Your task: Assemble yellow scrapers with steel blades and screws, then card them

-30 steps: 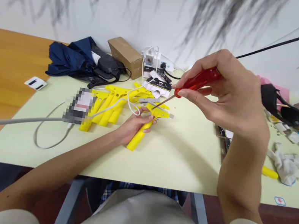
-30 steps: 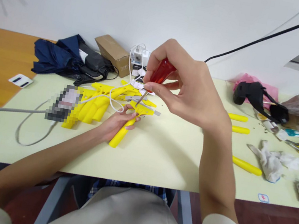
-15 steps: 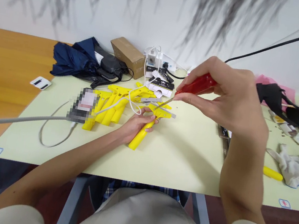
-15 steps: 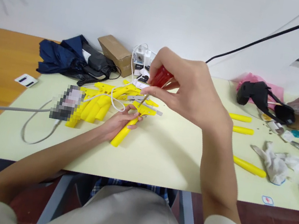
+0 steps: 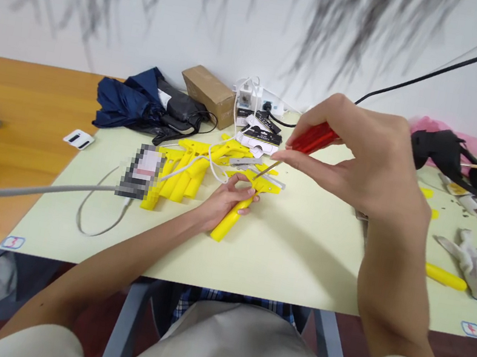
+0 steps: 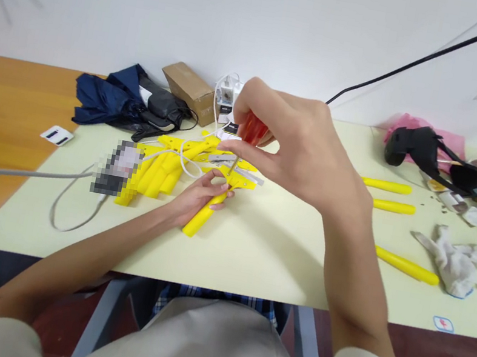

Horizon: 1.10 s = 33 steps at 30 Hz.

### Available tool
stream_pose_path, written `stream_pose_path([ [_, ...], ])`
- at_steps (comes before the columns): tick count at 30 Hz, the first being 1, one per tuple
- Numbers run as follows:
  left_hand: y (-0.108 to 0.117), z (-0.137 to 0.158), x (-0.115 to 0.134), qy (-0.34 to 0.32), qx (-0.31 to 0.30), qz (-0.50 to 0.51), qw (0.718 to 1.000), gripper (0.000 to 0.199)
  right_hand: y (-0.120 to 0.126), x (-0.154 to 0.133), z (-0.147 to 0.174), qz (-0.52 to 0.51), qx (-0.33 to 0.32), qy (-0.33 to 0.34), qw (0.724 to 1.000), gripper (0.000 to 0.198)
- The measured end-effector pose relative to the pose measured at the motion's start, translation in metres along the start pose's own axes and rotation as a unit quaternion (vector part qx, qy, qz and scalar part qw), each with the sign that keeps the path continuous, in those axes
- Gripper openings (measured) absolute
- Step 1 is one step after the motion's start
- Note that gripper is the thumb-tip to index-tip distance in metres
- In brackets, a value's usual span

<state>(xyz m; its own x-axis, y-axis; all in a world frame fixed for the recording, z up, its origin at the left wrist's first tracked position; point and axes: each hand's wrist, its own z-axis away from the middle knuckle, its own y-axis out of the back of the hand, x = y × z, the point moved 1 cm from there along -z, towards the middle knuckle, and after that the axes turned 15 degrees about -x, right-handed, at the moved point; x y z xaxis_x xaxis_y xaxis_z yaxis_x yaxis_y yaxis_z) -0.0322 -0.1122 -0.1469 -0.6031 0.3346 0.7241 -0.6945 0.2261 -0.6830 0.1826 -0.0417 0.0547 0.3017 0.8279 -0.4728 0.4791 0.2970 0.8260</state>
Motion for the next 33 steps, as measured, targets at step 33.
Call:
stream_pose_path([
  [33,0.0004,-0.0004,0.0000,0.008,-0.021,-0.026,0.999,0.052,0.0014,0.0081,-0.0008,-0.094,0.001,0.034,0.995,0.021],
])
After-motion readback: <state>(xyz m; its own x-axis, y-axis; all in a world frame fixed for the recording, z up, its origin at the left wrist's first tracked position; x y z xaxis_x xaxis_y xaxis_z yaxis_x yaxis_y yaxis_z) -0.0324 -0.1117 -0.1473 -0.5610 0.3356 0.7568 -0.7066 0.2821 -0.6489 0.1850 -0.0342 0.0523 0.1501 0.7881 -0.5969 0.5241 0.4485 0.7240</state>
